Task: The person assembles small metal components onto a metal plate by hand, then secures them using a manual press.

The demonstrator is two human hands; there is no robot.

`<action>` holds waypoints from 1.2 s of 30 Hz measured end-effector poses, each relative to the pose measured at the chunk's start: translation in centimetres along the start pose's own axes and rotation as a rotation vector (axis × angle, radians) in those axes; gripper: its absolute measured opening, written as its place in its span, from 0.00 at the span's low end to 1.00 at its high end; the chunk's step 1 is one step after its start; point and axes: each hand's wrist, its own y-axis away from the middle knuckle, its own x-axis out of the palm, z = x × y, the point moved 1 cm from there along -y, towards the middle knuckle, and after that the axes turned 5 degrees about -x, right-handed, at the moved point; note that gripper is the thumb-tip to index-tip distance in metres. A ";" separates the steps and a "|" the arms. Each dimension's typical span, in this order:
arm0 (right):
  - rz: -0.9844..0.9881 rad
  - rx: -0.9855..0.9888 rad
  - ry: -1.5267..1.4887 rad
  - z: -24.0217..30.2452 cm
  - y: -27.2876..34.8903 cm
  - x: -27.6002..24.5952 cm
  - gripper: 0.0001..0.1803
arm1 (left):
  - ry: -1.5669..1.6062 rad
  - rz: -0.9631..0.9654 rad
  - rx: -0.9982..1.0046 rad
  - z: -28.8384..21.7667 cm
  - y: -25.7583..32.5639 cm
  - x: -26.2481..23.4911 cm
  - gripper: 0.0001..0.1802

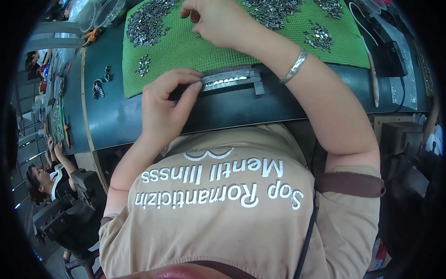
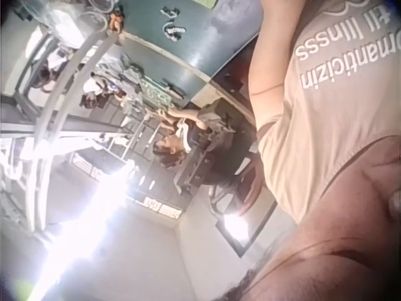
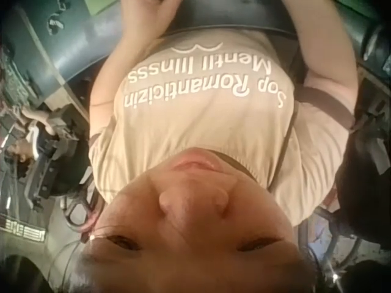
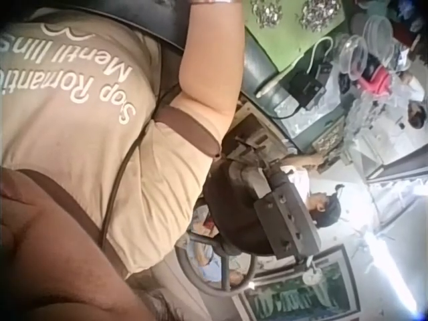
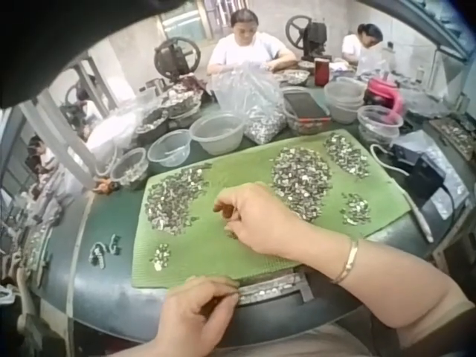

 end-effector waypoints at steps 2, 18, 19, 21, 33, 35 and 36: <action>0.027 0.035 -0.036 0.0 0.1 -0.4 0.14 | -0.014 0.015 0.040 0.2 -0.1 -0.2 0.06; 0.233 -0.057 0.361 -1.2 2.4 1.0 0.07 | -0.218 0.065 0.227 -0.3 -0.5 -0.5 0.05; 0.230 -0.053 0.361 -1.3 2.4 1.3 0.07 | -0.218 0.069 0.229 -0.4 -0.5 -0.4 0.05; 0.120 -0.170 0.436 -1.3 2.4 1.7 0.03 | -0.348 0.036 0.284 -0.7 -0.3 -0.2 0.07; 0.150 -0.128 0.407 -0.6 3.0 1.8 0.02 | -0.558 -0.068 0.418 2.9 -6.4 -3.6 0.10; 0.137 -0.181 0.405 -0.5 3.3 1.9 0.02 | -0.543 -0.020 0.448 4.2 -8.8 -3.1 0.11; 0.117 -0.227 0.401 -0.4 3.5 1.8 0.02 | -0.528 0.036 0.483 4.4 -9.6 -2.8 0.13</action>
